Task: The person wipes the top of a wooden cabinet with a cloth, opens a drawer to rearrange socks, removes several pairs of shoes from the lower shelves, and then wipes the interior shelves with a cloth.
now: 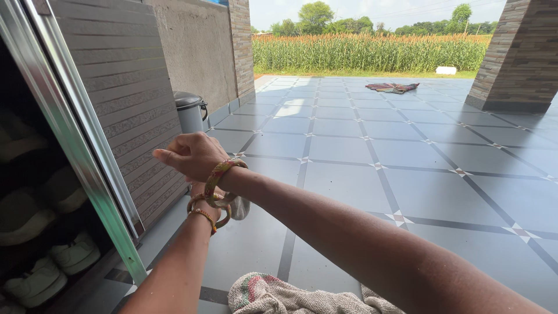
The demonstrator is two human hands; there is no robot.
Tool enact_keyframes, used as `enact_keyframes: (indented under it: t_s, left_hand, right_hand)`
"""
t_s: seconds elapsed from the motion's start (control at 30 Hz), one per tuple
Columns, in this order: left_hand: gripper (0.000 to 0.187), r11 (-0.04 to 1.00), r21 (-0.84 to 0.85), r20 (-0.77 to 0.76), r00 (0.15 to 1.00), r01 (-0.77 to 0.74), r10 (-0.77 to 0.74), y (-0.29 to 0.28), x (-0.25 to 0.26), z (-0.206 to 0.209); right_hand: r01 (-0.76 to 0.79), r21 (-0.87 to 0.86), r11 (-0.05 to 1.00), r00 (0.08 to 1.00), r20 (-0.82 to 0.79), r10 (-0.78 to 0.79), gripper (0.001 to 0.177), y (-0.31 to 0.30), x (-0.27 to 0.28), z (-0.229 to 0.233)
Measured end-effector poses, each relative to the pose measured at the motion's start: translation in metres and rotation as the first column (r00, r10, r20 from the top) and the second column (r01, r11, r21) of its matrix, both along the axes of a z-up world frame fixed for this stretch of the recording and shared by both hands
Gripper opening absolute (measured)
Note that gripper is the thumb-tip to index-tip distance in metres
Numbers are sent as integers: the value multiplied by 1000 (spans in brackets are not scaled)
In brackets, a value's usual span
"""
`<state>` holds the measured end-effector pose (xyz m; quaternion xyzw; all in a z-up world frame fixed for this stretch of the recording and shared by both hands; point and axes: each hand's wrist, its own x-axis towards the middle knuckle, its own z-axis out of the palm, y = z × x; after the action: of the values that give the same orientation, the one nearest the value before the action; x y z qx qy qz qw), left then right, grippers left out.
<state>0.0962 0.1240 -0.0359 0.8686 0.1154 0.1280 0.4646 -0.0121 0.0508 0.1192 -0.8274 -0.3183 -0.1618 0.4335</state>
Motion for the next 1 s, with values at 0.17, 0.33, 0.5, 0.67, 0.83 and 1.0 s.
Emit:
enact_keyframes:
  t_s: [0.17,0.33,0.5,0.67,0.83,1.0]
  left_hand:
    - [54,950,-307,-31,998,-64,58,-29,-61,45]
    - [55,953,-280,-34,993,-115,110,-35,-102,96]
    - [66,900,-349,-83,965,-263,250,-34,-116,129]
    - [80,872,-411,5,956,-264,292,-18,-111,141]
    - [82,789,-597,107,961,-144,256,-4,-102,171]
    - [78,696,-714,118,967,-75,225,6,-92,209]
  right_hand:
    - [47,10,999,999,-2,-47,46,-32,20,-13]
    - [99,92,991,994,-44,-95,37,-48,30,-8]
    - [121,241,963,962,-266,-54,32,-48,45,10]
    - [149,224,963,974,-201,-103,33,-45,53,16]
    - [94,60,994,981,-176,-82,46,-40,54,28]
    - [-71,91,993,982,-167,86,55,-27,64,44]
